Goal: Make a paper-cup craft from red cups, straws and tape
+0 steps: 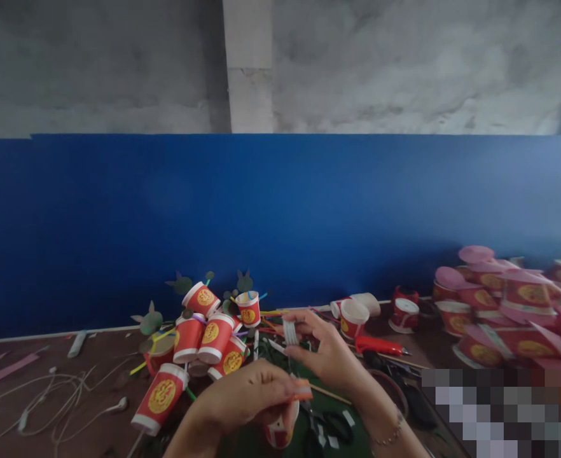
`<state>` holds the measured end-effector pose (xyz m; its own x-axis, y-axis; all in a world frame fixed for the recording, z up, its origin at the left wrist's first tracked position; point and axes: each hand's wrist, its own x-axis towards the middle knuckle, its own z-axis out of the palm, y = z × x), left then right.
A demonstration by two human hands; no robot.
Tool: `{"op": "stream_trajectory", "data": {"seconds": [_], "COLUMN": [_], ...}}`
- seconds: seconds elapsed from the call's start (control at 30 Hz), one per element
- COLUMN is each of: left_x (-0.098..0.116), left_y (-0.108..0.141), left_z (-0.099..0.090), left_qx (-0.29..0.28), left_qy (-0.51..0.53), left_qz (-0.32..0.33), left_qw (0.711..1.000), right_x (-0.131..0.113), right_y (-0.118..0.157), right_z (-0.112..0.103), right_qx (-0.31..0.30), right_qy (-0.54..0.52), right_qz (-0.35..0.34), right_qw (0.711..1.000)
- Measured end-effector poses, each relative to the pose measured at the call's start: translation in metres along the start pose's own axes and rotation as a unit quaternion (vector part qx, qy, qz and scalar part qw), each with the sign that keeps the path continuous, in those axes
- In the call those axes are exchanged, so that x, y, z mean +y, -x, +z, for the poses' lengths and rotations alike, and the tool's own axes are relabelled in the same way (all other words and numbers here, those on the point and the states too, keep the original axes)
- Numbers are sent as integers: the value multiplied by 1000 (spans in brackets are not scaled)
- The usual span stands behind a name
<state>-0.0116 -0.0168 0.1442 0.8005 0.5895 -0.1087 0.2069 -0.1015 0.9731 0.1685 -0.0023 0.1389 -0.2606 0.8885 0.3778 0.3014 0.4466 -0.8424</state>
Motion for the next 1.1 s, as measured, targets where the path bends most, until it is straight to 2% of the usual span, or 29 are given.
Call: {"op": "stream_trajectory", "data": {"seconds": [0.07, 0.17, 0.23, 0.37, 0.6, 0.83, 1.1], "left_x": [4, 4, 1, -2, -8, -16, -13], "left_y": [5, 11, 13, 12, 0, -6, -9], "left_z": [-3, -10, -14, -16, -10, -9, -7], "left_qx": [38, 130, 158, 141, 115, 86, 88], "left_qy": [-21, -50, -58, -49, 9, 31, 4], "left_qz": [34, 76, 89, 72, 8, -2, -50], "left_qw": [998, 987, 982, 986, 993, 996, 995], "right_x": [3, 7, 9, 11, 14, 11, 6], "right_y": [-2, -4, -5, -7, -7, -6, -3], "right_z": [0, 0, 1, 1, 0, 2, 3], "right_qx": [-4, -14, -21, -13, 14, 32, 29], "right_qy": [16, 43, 53, 46, 50, 23, -12], "right_qz": [17, 37, 41, 46, 34, 38, 22], "right_qw": [1000, 998, 998, 998, 998, 999, 999]}}
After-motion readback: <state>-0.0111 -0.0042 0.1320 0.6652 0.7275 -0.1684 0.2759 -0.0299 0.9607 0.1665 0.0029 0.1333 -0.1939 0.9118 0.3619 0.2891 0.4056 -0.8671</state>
